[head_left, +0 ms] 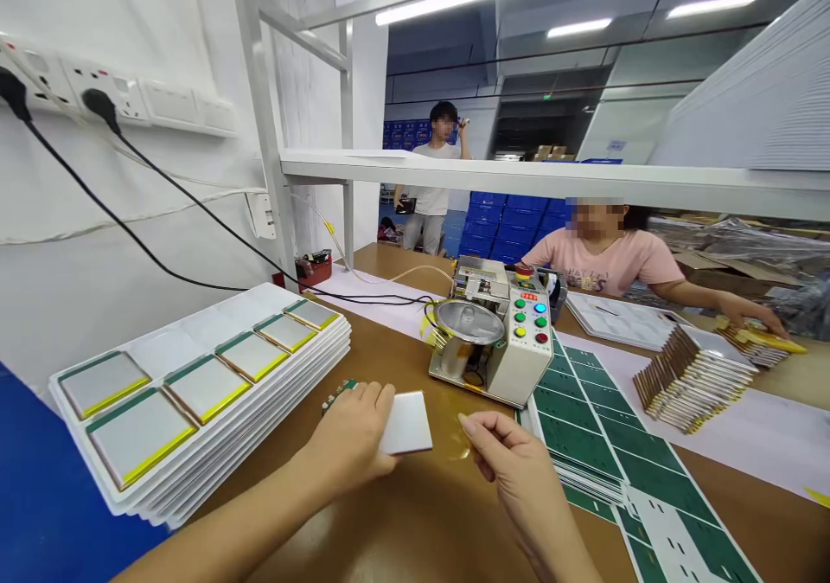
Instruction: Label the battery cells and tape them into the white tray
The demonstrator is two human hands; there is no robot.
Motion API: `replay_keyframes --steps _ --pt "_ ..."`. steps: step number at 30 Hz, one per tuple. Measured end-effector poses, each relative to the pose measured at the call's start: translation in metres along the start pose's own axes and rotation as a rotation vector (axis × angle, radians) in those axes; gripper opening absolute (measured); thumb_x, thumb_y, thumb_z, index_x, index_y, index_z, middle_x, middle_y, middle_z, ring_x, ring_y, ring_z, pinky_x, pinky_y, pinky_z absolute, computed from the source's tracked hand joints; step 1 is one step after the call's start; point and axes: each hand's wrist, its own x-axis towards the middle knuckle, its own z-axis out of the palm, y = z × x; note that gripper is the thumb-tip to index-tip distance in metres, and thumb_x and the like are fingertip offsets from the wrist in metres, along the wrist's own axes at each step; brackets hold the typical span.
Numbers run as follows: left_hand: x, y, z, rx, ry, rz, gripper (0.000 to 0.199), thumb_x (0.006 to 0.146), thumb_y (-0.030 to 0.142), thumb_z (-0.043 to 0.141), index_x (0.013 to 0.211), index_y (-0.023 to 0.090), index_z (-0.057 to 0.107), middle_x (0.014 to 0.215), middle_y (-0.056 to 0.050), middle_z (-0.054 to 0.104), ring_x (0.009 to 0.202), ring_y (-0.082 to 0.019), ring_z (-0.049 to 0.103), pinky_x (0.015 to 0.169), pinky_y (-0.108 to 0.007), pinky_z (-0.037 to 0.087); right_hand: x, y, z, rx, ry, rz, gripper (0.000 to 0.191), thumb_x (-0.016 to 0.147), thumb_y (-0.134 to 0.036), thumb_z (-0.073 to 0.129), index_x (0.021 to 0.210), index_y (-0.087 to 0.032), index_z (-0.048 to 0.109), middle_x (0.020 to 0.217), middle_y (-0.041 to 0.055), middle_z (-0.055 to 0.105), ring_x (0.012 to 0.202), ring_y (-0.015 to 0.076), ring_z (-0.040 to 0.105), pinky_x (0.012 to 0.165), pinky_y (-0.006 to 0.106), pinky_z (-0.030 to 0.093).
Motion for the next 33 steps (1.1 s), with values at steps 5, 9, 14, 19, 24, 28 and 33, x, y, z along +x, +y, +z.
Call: replay_keyframes --steps 5,9,14,19,24,28,33 --pt "-0.005 0.011 0.0 0.045 0.073 0.06 0.033 0.067 0.029 0.055 0.097 0.016 0.049 0.092 -0.007 0.055 0.083 -0.023 0.051 0.072 -0.037 0.045 0.001 -0.003 0.007 -0.01 0.017 -0.008 0.035 0.063 -0.05 0.068 0.068 -0.016 0.061 0.055 -0.0026 0.045 0.05 0.0094 0.032 0.047 0.024 0.023" --pt "-0.006 0.012 -0.002 0.04 0.089 0.051 0.036 0.066 0.028 0.054 0.1 0.016 0.048 0.092 -0.008 0.056 0.083 -0.024 0.052 0.071 -0.037 0.046 -0.002 -0.005 0.01 0.005 0.037 -0.019 0.033 0.064 -0.048 0.069 0.067 -0.016 0.062 0.057 -0.0014 0.046 0.052 0.0101 0.034 0.047 0.024 0.022" --pt "-0.007 0.014 -0.004 0.039 0.095 0.061 0.041 0.064 0.025 0.053 0.104 0.015 0.046 0.095 -0.008 0.055 0.085 -0.024 0.052 0.072 -0.039 0.046 -0.002 -0.001 0.011 0.015 0.042 -0.025 0.033 0.065 -0.047 0.069 0.068 -0.015 0.062 0.058 -0.0013 0.045 0.053 0.01 0.033 0.048 0.023 0.021" --pt "-0.007 0.015 -0.006 0.043 0.092 0.064 0.037 0.065 0.025 0.053 0.1 0.015 0.047 0.094 -0.008 0.055 0.084 -0.023 0.052 0.071 -0.038 0.046 0.001 0.004 0.008 -0.058 0.021 -0.039 0.033 0.068 -0.048 0.066 0.071 -0.015 0.063 0.06 -0.0003 0.049 0.055 0.0107 0.036 0.049 0.023 0.025" --pt "-0.01 0.018 -0.01 0.061 0.087 0.07 0.037 0.064 0.023 0.054 0.1 0.016 0.047 0.094 -0.006 0.055 0.082 -0.022 0.051 0.068 -0.036 0.044 0.001 0.004 0.006 -0.156 0.01 -0.101 0.034 0.07 -0.049 0.063 0.07 -0.016 0.062 0.062 0.0007 0.052 0.058 0.0123 0.041 0.052 0.024 0.031" --pt "-0.012 0.023 -0.012 0.103 0.117 0.085 0.038 0.066 0.022 0.054 0.102 0.016 0.046 0.09 -0.006 0.055 0.079 -0.021 0.051 0.066 -0.035 0.043 0.0 0.005 0.013 -0.191 -0.017 -0.143 0.033 0.071 -0.049 0.063 0.07 -0.016 0.057 0.066 0.001 0.052 0.061 0.0132 0.043 0.055 0.024 0.034" --pt "-0.017 0.024 -0.009 0.109 0.199 0.107 0.043 0.068 0.019 0.052 0.109 0.014 0.043 0.096 -0.008 0.055 0.085 -0.023 0.051 0.07 -0.036 0.043 -0.001 0.028 0.017 -0.176 0.136 -0.187 0.052 0.066 -0.049 0.065 0.104 -0.019 0.046 0.068 -0.0035 0.047 0.056 0.012 0.041 0.054 0.025 0.036"
